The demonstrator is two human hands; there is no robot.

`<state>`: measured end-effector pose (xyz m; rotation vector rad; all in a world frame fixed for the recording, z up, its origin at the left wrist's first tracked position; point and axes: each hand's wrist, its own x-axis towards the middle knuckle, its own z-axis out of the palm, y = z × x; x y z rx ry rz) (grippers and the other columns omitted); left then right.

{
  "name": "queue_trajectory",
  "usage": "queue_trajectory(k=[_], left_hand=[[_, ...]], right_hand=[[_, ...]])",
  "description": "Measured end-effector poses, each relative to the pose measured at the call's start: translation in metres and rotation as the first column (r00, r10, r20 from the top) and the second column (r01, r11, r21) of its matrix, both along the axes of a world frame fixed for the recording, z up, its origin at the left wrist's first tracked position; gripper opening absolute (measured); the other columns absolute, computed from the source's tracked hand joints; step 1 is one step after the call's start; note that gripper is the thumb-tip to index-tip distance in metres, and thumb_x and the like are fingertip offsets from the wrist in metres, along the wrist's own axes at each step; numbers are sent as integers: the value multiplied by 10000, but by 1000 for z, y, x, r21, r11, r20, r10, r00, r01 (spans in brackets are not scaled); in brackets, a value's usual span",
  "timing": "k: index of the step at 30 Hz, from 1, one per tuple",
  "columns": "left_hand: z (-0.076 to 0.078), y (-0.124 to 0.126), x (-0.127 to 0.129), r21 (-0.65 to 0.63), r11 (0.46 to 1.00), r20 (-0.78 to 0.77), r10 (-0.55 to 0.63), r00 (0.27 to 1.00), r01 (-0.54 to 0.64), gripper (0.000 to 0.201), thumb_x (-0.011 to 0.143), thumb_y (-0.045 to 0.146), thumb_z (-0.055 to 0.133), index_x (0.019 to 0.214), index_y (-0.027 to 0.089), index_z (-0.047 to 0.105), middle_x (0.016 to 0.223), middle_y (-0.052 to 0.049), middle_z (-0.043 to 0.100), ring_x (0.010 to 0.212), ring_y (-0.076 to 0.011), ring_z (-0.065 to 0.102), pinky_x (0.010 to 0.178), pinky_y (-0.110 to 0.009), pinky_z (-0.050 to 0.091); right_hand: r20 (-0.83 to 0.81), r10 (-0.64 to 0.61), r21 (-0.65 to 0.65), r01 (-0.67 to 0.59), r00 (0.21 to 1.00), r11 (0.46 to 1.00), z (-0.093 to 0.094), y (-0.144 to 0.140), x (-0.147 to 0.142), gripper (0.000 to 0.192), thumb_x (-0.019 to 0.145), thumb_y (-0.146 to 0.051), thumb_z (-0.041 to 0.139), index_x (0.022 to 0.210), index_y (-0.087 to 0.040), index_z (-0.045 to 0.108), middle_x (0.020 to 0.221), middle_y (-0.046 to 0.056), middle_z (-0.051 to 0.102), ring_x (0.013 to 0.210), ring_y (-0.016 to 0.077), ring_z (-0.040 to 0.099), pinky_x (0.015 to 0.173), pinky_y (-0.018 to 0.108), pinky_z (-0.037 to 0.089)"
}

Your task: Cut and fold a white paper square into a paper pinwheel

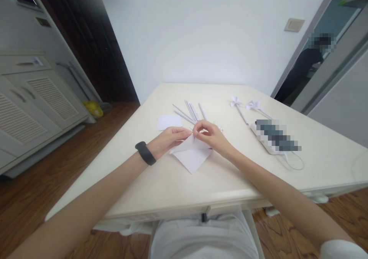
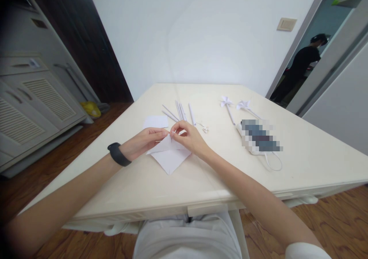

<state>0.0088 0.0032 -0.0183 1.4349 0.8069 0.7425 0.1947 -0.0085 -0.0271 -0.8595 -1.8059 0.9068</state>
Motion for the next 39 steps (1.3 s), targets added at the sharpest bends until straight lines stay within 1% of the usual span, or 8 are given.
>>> queue_trajectory(k=[6, 10, 15, 20, 24, 27, 33, 39], left_hand=[[-1, 0, 2, -40, 998, 55, -46, 997, 48, 256, 747, 344, 651, 908, 151, 695, 876, -85, 680, 855, -197, 601, 820, -341, 444], [-3, 1, 2, -82, 995, 115, -55, 992, 64, 176, 733, 307, 680, 823, 157, 699, 800, -48, 678, 786, -157, 602, 775, -293, 443], [-5, 2, 1, -69, 997, 119, -22, 993, 31, 147, 713, 287, 703, 786, 160, 701, 777, -31, 683, 758, -140, 601, 751, -278, 436], [-5, 2, 0, 36, 999, 60, 27, 998, -29, 163, 694, 307, 709, 751, 155, 699, 780, -44, 687, 760, -175, 608, 738, -308, 444], [-4, 2, 0, 150, 987, 47, 48, 998, -55, 143, 692, 291, 707, 692, 149, 688, 738, -29, 665, 730, -160, 583, 716, -288, 437], [-4, 3, -1, 210, 975, 49, 57, 997, -66, 120, 701, 268, 701, 703, 148, 689, 744, -28, 659, 751, -154, 573, 735, -277, 426], [-3, 1, 0, 298, 951, 98, 59, 993, -86, 76, 709, 233, 696, 695, 160, 681, 753, -16, 645, 752, -146, 567, 729, -267, 421], [-5, 3, 1, 319, 946, 145, 19, 989, -65, 73, 709, 211, 695, 663, 162, 667, 732, -8, 628, 738, -138, 559, 719, -260, 414]], right_hand=[[28, -25, 85, 23, 999, 996, 1, -3, -2, 95, 823, -287, 532, 806, -197, 556, 869, 23, 538, 839, 143, 530, 716, 256, 437], [30, -36, 144, 31, 999, 989, 3, -7, -4, 85, 836, -273, 526, 798, -202, 553, 881, 28, 539, 854, 145, 528, 718, 259, 439], [37, -56, 204, 47, 998, 978, 6, -13, -5, 61, 835, -247, 531, 789, -208, 542, 889, 30, 534, 862, 149, 522, 711, 261, 443], [33, -63, 225, 54, 997, 973, 6, -15, -6, 81, 829, -244, 540, 763, -204, 516, 866, 25, 535, 851, 148, 523, 706, 263, 440], [28, -39, 212, 32, 999, 977, 5, -15, -6, 89, 838, -258, 541, 774, -202, 514, 877, 27, 534, 848, 144, 525, 701, 258, 440], [13, -22, 201, 19, 1000, 979, 6, -14, -5, 117, 838, -300, 552, 784, -202, 517, 877, 24, 529, 845, 143, 526, 702, 257, 442], [-19, 8, 172, -5, 1000, 985, 6, -12, -4, 157, 819, -336, 584, 786, -203, 507, 877, 20, 527, 839, 143, 534, 693, 260, 440], [-26, 39, 143, -35, 999, 989, 7, -14, -4, 181, 815, -351, 588, 770, -205, 490, 871, 18, 530, 840, 141, 535, 692, 259, 434]])
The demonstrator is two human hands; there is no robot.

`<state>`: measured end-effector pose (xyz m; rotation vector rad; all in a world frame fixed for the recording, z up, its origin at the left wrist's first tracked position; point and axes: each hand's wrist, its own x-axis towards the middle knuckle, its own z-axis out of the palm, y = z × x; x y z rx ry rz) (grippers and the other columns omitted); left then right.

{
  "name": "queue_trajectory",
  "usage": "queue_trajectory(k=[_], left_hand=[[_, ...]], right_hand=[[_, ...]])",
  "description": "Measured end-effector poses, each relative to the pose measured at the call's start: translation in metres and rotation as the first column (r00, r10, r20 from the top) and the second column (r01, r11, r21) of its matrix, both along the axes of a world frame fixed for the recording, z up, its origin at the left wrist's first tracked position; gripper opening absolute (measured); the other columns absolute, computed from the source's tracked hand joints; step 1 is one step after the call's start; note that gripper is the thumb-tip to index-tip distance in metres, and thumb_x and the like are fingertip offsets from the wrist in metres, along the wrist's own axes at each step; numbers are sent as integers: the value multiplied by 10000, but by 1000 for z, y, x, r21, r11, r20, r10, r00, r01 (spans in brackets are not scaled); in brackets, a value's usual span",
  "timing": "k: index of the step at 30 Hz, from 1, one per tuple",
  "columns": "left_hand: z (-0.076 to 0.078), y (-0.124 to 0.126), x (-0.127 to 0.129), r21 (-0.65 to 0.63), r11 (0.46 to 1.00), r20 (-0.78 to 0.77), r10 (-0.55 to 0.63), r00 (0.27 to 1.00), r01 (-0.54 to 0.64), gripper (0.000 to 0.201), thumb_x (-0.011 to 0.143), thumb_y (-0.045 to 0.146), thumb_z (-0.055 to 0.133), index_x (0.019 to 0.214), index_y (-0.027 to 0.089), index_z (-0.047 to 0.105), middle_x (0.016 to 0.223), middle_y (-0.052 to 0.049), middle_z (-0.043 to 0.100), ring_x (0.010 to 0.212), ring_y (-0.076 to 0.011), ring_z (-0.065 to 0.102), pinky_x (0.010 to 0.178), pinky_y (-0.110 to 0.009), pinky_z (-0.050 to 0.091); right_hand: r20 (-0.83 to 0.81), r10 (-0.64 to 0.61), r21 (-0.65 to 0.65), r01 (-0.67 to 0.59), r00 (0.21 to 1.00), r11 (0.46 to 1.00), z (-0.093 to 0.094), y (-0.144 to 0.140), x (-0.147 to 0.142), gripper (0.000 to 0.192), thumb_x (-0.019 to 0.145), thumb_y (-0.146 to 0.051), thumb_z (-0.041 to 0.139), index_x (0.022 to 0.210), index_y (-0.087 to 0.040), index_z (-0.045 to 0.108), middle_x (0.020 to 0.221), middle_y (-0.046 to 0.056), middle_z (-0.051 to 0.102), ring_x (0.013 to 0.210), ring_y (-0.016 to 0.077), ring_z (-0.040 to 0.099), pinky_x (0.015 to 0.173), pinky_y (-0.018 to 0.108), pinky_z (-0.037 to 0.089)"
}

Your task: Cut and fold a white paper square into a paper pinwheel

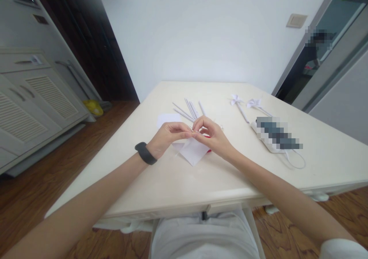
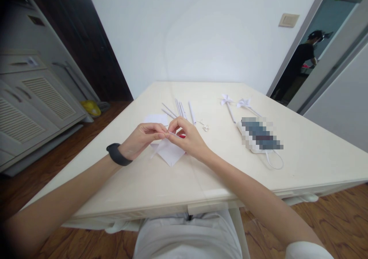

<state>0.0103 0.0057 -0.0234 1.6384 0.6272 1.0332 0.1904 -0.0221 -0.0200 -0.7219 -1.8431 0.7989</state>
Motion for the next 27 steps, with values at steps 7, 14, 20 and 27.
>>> queue_trajectory(k=[7, 14, 20, 27], left_hand=[[0, 2, 0, -18, 998, 40, -53, 998, 53, 123, 712, 220, 693, 625, 159, 632, 704, -3, 595, 713, -133, 539, 686, -260, 400], [5, -1, -1, 25, 995, 31, -100, 995, 99, 136, 717, 212, 691, 610, 160, 624, 680, 0, 570, 682, -125, 513, 659, -262, 386], [5, 0, -1, 25, 993, 26, -117, 993, 116, 133, 685, 220, 719, 601, 156, 637, 669, -2, 585, 682, -132, 527, 654, -262, 391], [5, 0, -2, 32, 988, 8, -154, 988, 154, 69, 696, 175, 710, 637, 165, 674, 677, -8, 619, 726, -136, 563, 717, -261, 422]], right_hand=[[22, -1, -32, 1, 1000, 999, 5, -3, 0, 160, 814, -321, 589, 761, -200, 500, 873, 13, 530, 843, 137, 531, 716, 259, 419], [20, 34, -49, -33, 999, 998, 7, -3, 1, 159, 795, -317, 608, 753, -197, 512, 855, 2, 529, 832, 135, 530, 736, 261, 407], [-15, 68, -78, -69, 998, 995, 6, 0, 3, 148, 783, -317, 624, 802, -197, 540, 833, 1, 544, 808, 138, 535, 717, 260, 413], [-102, 96, -117, -108, 990, 987, 3, 2, 4, 141, 858, -306, 522, 818, -175, 559, 784, 8, 547, 769, 127, 533, 713, 254, 411]])
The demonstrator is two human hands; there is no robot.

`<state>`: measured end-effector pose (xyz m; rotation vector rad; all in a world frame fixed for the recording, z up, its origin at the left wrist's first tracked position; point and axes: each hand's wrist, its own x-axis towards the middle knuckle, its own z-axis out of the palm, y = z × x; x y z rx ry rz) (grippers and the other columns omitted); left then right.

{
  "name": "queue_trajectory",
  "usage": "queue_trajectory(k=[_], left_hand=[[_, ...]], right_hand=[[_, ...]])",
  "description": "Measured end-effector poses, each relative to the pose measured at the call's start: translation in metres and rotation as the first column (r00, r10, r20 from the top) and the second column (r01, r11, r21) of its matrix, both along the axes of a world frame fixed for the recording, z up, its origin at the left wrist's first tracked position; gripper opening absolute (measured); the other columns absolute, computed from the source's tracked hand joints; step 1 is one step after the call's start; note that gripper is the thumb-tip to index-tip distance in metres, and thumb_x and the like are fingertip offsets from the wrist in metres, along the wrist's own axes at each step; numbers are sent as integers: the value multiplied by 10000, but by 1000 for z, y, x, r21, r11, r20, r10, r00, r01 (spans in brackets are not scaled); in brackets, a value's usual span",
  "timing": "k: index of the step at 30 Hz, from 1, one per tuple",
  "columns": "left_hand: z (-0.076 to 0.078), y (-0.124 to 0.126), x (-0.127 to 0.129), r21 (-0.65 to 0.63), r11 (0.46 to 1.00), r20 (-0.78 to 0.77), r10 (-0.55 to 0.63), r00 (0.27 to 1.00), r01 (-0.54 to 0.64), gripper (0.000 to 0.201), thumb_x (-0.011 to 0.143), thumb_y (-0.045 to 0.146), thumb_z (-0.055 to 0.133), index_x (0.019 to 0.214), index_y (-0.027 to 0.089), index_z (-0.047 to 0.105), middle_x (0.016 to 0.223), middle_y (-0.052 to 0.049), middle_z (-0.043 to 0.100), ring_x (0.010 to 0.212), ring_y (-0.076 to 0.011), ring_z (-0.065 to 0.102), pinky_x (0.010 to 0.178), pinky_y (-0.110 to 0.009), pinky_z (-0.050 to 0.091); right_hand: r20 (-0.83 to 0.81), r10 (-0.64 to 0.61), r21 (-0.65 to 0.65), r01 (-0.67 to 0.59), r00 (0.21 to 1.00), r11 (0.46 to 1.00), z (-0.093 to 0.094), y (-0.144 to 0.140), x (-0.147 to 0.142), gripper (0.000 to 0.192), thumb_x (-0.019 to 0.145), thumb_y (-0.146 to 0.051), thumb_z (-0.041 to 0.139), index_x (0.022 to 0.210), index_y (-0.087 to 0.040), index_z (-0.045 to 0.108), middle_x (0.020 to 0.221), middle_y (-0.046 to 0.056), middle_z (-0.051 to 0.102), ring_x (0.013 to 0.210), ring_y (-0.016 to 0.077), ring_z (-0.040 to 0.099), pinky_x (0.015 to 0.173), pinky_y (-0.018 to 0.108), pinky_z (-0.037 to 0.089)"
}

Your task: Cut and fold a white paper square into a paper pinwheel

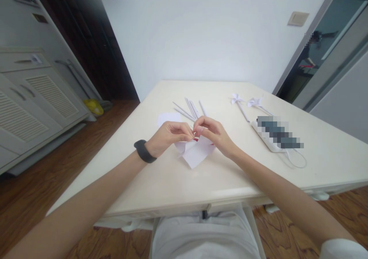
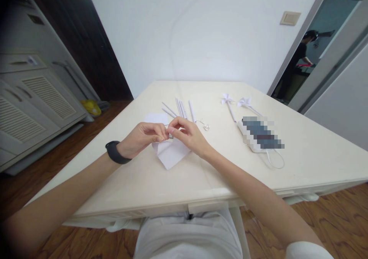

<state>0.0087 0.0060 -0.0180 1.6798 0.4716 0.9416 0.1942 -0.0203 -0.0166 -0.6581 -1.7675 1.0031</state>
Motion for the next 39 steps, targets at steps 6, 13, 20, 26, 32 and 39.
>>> queue_trajectory(k=[6, 13, 20, 26, 32, 39], left_hand=[[3, -4, 0, -3, 1000, -20, -24, 1000, 23, 89, 716, 202, 692, 655, 152, 650, 730, -20, 621, 739, -137, 563, 715, -258, 428], [5, -4, 0, 0, 995, -61, 103, 993, -104, 147, 738, 280, 663, 664, 156, 634, 739, -30, 628, 751, -158, 567, 737, -276, 424], [3, -1, -1, -47, 977, -85, 204, 975, -208, 190, 733, 327, 661, 669, 151, 633, 714, -25, 622, 689, -148, 554, 670, -262, 419], [3, 4, -3, -41, 968, -91, 241, 966, -246, 191, 729, 321, 664, 663, 146, 623, 690, -18, 612, 662, -139, 536, 643, -258, 403], [4, 2, -3, -29, 967, -87, 251, 964, -254, 169, 733, 298, 659, 670, 147, 615, 708, -21, 604, 692, -145, 535, 668, -265, 403], [5, 0, -1, -47, 967, -72, 248, 966, -251, 161, 726, 299, 664, 675, 150, 634, 713, -15, 600, 698, -140, 525, 676, -264, 397]], right_hand=[[-28, 3, -23, -3, 1000, 1000, 0, 2, 1, 166, 856, -329, 513, 821, -175, 562, 771, 12, 570, 719, 124, 535, 657, 243, 412], [84, -101, -77, 107, 991, 991, 5, 0, 2, 200, 840, -393, 516, 857, -198, 559, 810, 8, 572, 726, 133, 529, 624, 240, 399], [91, -178, -150, 190, 980, 970, 3, 7, 5, 223, 847, -408, 484, 842, -198, 561, 817, -1, 565, 743, 130, 520, 624, 234, 395], [-35, -207, -223, 195, 978, 955, -1, 14, 8, 254, 855, -392, 458, 857, -168, 578, 808, 18, 566, 692, 109, 510, 627, 229, 413], [-23, -239, -252, 226, 971, 941, -3, 16, 8, 265, 834, -419, 475, 854, -182, 591, 814, 15, 579, 739, 125, 520, 609, 223, 382], [7, -251, -286, 242, 968, 927, -5, 15, 8, 258, 816, -436, 491, 850, -205, 600, 839, 15, 573, 774, 148, 522, 570, 227, 365]])
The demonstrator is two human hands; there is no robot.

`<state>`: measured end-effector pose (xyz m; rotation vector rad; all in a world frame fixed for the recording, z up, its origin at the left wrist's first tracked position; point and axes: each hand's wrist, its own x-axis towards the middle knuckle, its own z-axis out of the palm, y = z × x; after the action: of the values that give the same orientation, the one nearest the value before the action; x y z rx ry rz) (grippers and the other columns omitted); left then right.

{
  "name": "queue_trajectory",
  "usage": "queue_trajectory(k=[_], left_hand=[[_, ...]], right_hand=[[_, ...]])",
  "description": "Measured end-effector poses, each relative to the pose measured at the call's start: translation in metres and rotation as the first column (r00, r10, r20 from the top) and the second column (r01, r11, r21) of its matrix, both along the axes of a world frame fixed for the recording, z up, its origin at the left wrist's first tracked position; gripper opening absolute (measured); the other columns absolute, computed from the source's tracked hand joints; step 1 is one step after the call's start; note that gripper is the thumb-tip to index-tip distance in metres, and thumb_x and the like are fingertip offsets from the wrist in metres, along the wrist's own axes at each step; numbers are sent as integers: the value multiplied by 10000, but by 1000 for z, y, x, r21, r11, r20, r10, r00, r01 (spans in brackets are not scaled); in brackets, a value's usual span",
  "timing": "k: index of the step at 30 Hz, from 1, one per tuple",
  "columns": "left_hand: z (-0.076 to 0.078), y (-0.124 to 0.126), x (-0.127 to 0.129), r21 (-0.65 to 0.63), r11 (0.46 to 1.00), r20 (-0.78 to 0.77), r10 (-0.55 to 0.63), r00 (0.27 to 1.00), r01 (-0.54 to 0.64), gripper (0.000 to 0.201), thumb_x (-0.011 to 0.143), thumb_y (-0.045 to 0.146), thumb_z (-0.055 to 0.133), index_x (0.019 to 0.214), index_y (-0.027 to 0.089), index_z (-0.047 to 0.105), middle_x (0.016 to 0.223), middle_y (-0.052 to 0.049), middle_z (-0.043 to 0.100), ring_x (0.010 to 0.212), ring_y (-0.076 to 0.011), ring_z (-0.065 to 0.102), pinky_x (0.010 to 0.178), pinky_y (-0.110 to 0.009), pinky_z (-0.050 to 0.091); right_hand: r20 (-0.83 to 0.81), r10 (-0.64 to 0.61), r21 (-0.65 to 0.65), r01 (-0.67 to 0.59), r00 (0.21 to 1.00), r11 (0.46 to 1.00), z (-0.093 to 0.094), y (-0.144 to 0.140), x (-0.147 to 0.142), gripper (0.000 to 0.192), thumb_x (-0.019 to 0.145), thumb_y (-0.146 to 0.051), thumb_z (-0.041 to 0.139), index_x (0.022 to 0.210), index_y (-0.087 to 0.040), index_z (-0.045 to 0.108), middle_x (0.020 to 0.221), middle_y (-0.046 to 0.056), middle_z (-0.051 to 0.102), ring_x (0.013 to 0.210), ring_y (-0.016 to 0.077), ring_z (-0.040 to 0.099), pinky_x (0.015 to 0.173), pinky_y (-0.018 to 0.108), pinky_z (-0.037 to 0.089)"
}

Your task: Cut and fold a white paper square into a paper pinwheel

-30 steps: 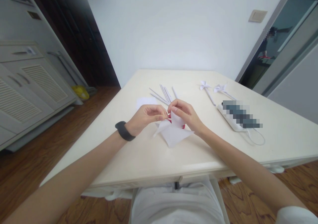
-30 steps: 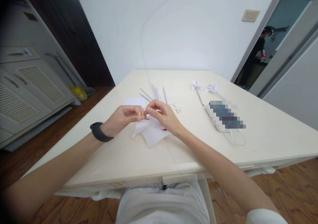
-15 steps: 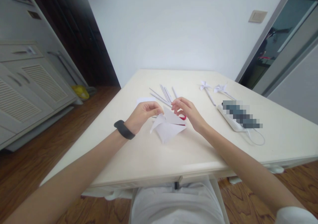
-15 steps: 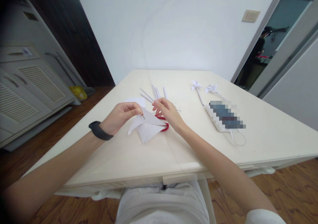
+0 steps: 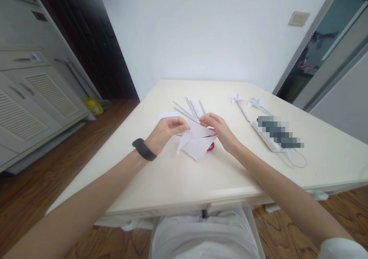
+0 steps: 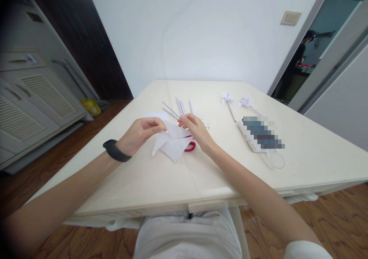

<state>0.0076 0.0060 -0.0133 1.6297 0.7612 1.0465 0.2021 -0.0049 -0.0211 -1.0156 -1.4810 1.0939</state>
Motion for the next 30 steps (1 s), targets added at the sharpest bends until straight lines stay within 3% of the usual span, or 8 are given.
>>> queue_trajectory(k=[11, 18, 22, 30], left_hand=[[-6, 5, 1, -105, 994, 48, -5, 999, 10, 210, 730, 344, 663, 680, 150, 598, 694, -9, 596, 660, -131, 530, 628, -250, 390], [-6, 4, 2, -90, 994, 120, 76, 990, -65, 156, 717, 303, 672, 711, 158, 613, 759, -13, 614, 712, -133, 544, 690, -260, 408], [-6, 5, 1, -136, 985, 151, 123, 981, -102, 171, 727, 334, 657, 749, 166, 631, 765, -15, 624, 711, -135, 553, 676, -261, 414], [-11, 8, -1, -201, 975, 146, 123, 982, -92, 186, 755, 350, 616, 792, 168, 623, 813, -26, 619, 760, -146, 556, 701, -267, 412]], right_hand=[[20, 59, -13, -59, 998, 998, -1, 1, -2, 187, 820, -348, 483, 817, -198, 595, 862, 1, 569, 771, 129, 506, 660, 230, 389], [19, 85, -45, -84, 996, 995, -3, 2, -1, 233, 786, -420, 545, 807, -189, 560, 747, -9, 554, 664, 125, 502, 591, 236, 380], [62, 114, -76, -109, 992, 991, -8, 4, 0, 192, 710, -334, 632, 791, -182, 548, 755, -8, 561, 671, 129, 519, 600, 242, 401], [60, 100, -91, -95, 993, 991, -15, 7, 1, 108, 705, -265, 593, 740, -178, 539, 635, -34, 491, 562, 104, 461, 525, 230, 347]])
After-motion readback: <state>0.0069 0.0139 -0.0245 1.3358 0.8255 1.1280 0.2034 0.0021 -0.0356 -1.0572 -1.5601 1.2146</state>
